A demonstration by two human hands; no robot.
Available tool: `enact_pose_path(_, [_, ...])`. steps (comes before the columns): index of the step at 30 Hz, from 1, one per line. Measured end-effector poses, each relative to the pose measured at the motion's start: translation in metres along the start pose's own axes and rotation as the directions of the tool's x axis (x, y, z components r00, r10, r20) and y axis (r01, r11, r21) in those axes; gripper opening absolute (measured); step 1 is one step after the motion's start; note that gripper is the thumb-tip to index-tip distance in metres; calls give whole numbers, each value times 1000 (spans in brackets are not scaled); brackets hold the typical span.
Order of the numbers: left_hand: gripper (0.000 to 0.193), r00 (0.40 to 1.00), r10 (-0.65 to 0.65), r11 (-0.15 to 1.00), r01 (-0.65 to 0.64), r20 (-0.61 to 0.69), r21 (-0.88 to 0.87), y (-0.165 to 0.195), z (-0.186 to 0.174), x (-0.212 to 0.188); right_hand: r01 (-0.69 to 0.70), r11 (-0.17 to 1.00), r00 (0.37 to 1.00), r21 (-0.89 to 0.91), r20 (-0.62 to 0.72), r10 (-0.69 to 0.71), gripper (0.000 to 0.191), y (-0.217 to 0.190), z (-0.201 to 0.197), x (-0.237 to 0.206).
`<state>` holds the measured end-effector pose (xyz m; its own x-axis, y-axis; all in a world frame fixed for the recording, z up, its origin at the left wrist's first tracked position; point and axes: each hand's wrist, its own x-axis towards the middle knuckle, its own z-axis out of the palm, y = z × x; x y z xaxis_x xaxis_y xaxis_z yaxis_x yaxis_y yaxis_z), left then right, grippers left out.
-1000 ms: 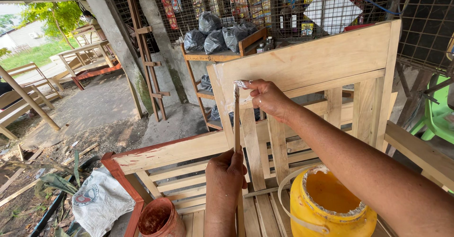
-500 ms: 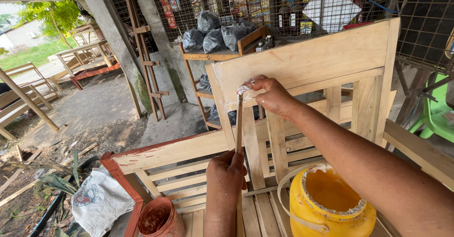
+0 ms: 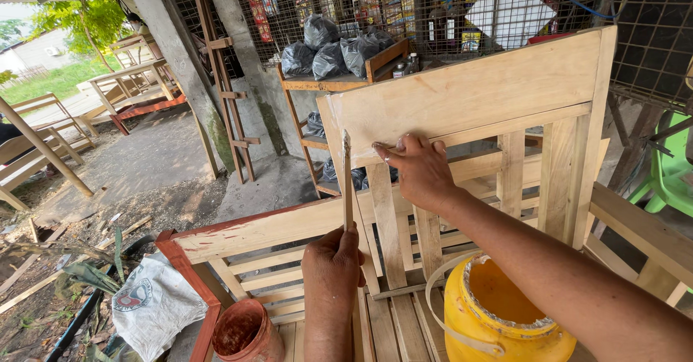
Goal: The person applies a white paste to the joints of a wooden chair using a small wooden stick. They scoop the paste from a yellow container and spread it into the gaps between the chair's frame pieces.
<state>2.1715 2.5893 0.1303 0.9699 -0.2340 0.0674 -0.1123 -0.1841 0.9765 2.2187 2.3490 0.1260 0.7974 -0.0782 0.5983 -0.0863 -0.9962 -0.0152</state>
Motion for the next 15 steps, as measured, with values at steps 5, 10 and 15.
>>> enact_pose_path(5, [40,1000,8,1000,-8,-3,-6,-1,-2,1,64,977,998,-202,-14,-68,66,-8,2,-3])
enact_pose_path(10, [39,1000,-25,1000,25,-2,-5,2,0,-2,45,983,999,-180,10,-44,60,-9,-1,-2])
enact_pose_path(15, [37,1000,-25,1000,25,-9,4,6,2,-6,-4,993,999,-115,-33,1,50,1,-7,-6])
